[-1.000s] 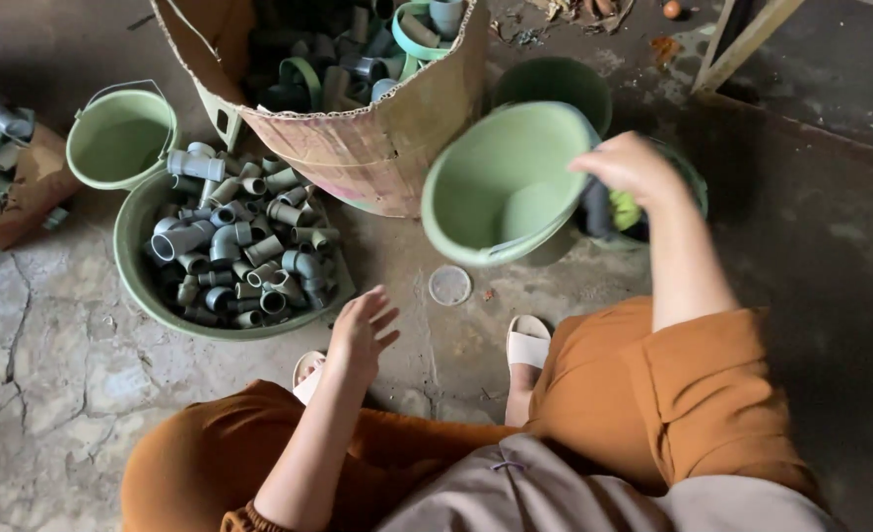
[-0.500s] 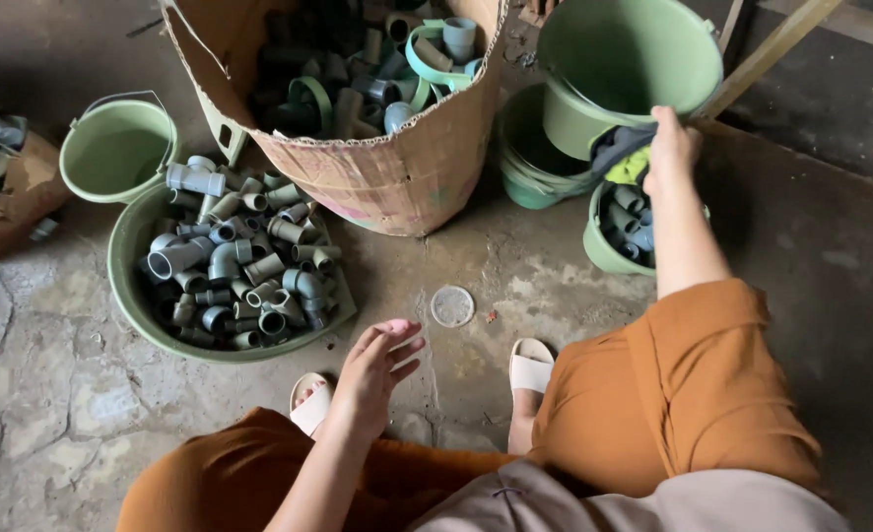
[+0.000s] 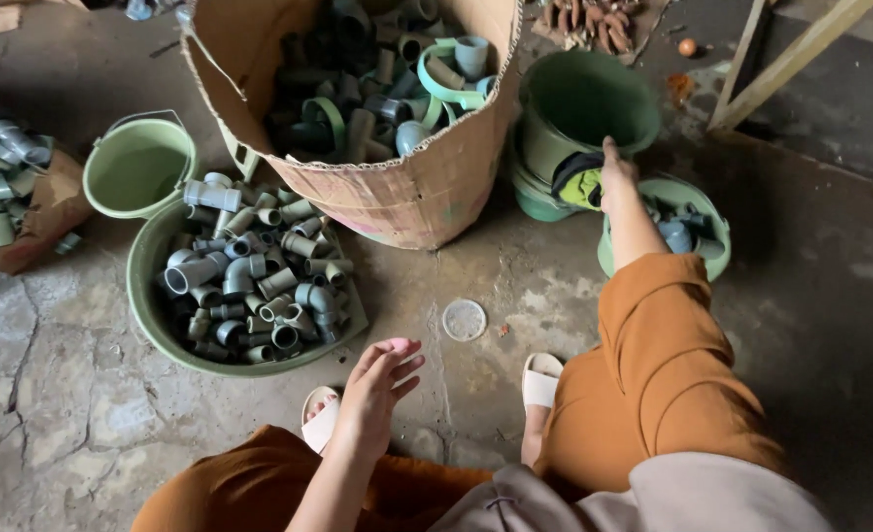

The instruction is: The person sits on the floor and wipes small plastic pipe fittings with a cloth. They pick up each fitting from a bucket, wipe it, and place it into a cardboard box. The person also wipes the inside of a bucket with the cloth.

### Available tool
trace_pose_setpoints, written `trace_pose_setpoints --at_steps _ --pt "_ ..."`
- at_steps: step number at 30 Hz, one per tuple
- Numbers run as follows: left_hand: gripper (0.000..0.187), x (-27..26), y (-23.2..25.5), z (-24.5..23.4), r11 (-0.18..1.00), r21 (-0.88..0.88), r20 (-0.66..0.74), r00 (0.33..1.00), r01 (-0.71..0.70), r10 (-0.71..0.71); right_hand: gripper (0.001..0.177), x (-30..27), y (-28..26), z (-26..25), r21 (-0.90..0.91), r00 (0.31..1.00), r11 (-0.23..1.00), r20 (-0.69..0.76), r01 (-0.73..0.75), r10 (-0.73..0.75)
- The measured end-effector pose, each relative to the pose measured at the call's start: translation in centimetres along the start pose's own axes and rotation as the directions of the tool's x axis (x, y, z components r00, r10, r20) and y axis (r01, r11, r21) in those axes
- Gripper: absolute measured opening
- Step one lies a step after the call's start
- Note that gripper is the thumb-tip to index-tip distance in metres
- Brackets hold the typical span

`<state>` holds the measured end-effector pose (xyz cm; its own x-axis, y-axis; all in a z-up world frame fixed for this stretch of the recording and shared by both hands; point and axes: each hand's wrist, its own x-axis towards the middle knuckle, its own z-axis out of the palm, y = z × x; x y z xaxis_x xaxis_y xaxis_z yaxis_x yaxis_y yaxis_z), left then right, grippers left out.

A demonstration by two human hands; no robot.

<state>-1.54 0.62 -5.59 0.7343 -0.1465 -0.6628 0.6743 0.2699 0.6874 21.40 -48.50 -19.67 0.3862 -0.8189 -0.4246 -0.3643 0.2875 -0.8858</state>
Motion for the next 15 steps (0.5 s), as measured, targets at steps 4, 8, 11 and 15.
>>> trace_pose_setpoints --at_steps 4,8,11,15 --pt "0.008 0.2 -0.5 -0.2 1.0 -0.002 0.029 0.999 -0.021 0.021 0.1 0.9 1.9 -2.4 -0.522 0.975 0.848 0.123 -0.097 0.187" --pt "0.011 -0.5 -0.2 0.3 1.0 0.022 0.035 0.999 -0.007 0.007 0.061 2.5 1.0 -9.0 -0.893 0.978 0.42 0.204 0.163 0.054" --pt "0.007 -0.6 -0.8 -0.2 0.999 -0.002 0.068 0.997 -0.034 0.034 0.063 0.6 -1.6 -14.7 -0.983 0.987 0.112 0.15 0.142 0.063" --pt "0.005 -1.4 -0.3 0.6 1.0 0.004 0.06 0.998 -0.004 0.004 0.045 4.0 2.5 -18.6 -0.982 0.993 0.177 0.088 0.072 0.084"
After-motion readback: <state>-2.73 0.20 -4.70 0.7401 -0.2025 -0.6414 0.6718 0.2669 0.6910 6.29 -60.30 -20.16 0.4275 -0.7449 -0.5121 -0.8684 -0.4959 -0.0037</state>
